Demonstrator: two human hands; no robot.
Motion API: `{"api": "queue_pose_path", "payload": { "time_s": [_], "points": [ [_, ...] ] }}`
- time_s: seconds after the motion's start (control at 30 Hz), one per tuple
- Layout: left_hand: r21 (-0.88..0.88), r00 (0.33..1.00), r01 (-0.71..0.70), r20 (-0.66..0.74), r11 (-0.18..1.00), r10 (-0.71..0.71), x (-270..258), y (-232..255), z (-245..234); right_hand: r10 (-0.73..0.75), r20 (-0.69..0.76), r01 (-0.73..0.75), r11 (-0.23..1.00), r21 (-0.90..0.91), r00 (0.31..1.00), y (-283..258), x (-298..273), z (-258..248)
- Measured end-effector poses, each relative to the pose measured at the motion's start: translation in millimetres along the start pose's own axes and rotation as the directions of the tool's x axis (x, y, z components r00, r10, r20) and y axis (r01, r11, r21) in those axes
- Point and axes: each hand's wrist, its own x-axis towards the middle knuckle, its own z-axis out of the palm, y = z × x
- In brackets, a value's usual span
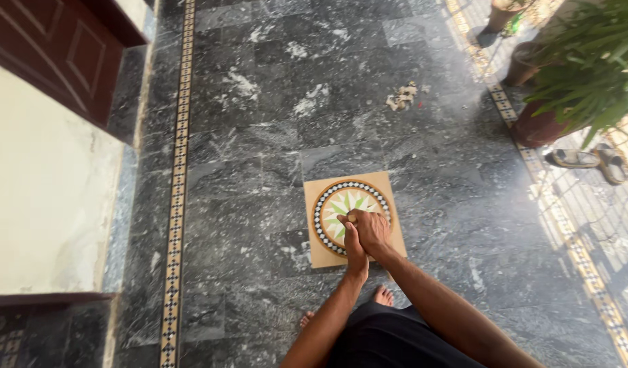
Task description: The person sweeps the tiled floor using a handheld brush, gathering debris into piles and eventually sweeping it onto a square tile.
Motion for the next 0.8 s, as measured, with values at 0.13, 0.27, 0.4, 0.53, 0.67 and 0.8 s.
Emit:
{"api": "queue_pose_path", "payload": {
  "time_s": [0.13,0.27,0.4,0.53,0.67,0.8],
  "points": [
    [0.198,0.908,-0.416,0.043,0.888,0.416,-8.9,38.9,-29.2,-0.102,-0.040,0.105,0.991,0.078,0.994,-39.9,-3.7,32.0],
    [0.255,0.878,-0.422,-0.125,0.870,0.463,-27.5,88.4,-55.4,-0.067,0.065,0.057,0.988,0.145,0.996,-72.2,-10.9,78.5],
    [0.339,0.859,-0.383,-0.213,0.859,0.466,-34.3,108.2,-103.8,-0.045,0.176,-0.002,0.966,0.260,0.983,-83.0,-17.4,144.2],
    [0.420,0.848,-0.249,-0.340,0.873,0.406,-42.1,100.9,-163.7,-0.012,0.267,-0.080,0.941,0.330,0.964,-77.5,-30.0,211.3],
    [0.380,0.899,-0.139,-0.339,0.915,0.277,-51.3,81.5,-224.0,0.033,0.352,-0.150,0.938,0.312,0.935,-76.5,-51.8,253.4],
    [0.266,0.956,-0.050,-0.268,0.963,0.123,-60.0,64.0,-250.4,0.094,0.375,-0.202,0.944,0.260,0.922,-76.9,-67.9,259.3]
  ]
}}
